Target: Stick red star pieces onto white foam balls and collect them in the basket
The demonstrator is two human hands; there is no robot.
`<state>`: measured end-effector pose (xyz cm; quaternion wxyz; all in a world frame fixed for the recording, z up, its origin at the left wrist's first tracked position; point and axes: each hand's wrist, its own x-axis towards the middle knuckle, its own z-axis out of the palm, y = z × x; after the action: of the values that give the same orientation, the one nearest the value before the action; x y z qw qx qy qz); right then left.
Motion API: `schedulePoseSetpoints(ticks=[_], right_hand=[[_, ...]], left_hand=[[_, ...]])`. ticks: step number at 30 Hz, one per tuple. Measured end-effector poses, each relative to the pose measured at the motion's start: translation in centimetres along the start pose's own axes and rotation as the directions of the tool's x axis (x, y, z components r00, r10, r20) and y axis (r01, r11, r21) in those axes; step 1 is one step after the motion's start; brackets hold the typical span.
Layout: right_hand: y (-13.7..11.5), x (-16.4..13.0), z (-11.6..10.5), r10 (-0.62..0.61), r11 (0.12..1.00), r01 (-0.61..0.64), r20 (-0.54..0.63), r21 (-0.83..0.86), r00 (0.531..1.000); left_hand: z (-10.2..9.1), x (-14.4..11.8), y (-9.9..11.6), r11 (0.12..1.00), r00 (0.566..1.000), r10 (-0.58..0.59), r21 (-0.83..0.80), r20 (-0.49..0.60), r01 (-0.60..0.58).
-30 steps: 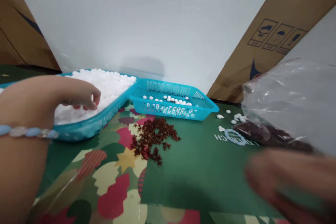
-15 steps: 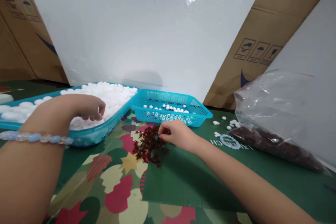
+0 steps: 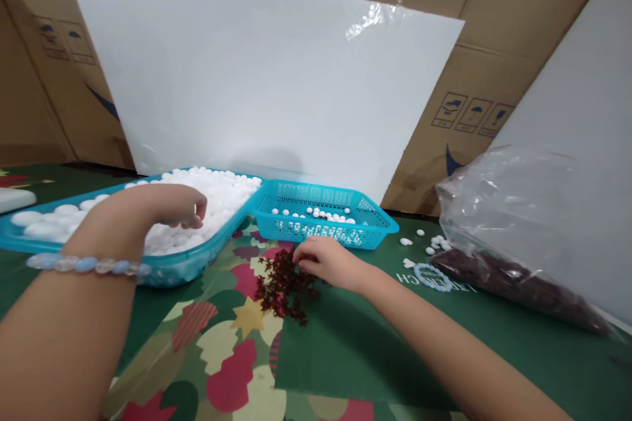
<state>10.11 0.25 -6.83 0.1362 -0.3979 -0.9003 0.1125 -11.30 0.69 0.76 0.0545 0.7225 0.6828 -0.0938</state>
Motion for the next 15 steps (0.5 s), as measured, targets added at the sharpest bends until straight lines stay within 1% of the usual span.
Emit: schedulePoseSetpoints(ticks=[3, 8, 15], right_hand=[[-0.07, 0.26, 0.19, -0.006, 1.000, 0.007, 0.036, -0.015, 0.999], [0.21, 0.52, 0.56, 0.013, 1.000, -0.013, 0.055, -0.015, 0.998], [0.32, 0.23, 0.68, 0.033, 0.998, -0.038, 0.087, 0.055, 0.996]], left_hand=[[0.00, -0.31, 0.43, 1.000, 1.000, -0.005, 0.017, -0.007, 0.005], [0.00, -0.50, 0.75, 1.000, 1.000, -0.001, 0.024, -0.009, 0.001], [0.00, -0.46, 0.71, 1.000, 0.999, 0.025, 0.012, -0.031, -0.024]])
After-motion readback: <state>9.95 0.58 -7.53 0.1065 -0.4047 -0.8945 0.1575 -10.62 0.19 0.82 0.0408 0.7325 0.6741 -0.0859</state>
